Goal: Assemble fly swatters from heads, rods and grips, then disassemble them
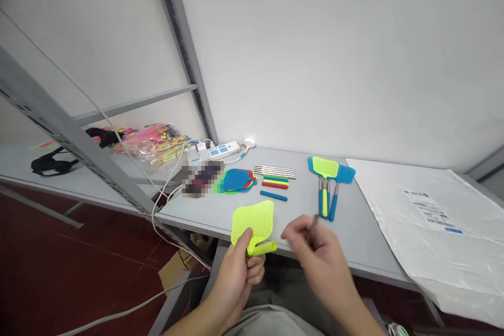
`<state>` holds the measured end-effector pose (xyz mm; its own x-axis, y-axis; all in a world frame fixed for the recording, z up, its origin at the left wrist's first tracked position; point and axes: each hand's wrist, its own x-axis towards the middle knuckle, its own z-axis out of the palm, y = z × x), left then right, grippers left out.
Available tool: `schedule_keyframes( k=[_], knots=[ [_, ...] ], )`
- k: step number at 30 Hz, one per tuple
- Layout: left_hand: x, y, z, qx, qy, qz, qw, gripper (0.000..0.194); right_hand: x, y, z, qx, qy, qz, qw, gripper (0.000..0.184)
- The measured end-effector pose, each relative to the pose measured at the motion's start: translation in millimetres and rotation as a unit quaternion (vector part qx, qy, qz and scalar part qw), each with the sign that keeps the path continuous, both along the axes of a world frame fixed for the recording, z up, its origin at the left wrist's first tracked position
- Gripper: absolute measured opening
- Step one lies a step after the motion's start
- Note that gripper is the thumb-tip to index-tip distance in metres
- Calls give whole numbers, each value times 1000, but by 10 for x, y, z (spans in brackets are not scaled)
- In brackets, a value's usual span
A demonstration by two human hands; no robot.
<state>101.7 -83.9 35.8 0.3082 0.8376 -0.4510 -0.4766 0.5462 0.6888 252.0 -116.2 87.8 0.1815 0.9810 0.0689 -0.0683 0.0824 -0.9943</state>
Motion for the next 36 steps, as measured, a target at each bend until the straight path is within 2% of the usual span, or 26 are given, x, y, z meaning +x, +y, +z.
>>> schedule_keyframes(
  k=[1,3,5,7,14,23,36],
  knots=[
    [-7,-11,7,6,5,4,1000,38,36,-30,51,29,74,-33,996,30],
    [-17,-28,34,19,9,11,1000,40,90,-84,188,86,216,-81,969,38],
    [-21,-40,64,29,9,20,999,40,101,-133,325,114,292,-105,944,42],
    [-20,-52,84,39,9,18,999,41,67,-180,416,127,321,-117,931,44],
    [-15,-112,106,70,51,0,996,42,-89,-284,436,171,312,-104,929,49],
    [-7,-119,68,99,110,10,989,50,-83,-278,428,186,300,-91,931,49],
    [20,-179,86,95,97,-24,990,48,-119,-375,422,230,251,-23,940,46]
  ],
)
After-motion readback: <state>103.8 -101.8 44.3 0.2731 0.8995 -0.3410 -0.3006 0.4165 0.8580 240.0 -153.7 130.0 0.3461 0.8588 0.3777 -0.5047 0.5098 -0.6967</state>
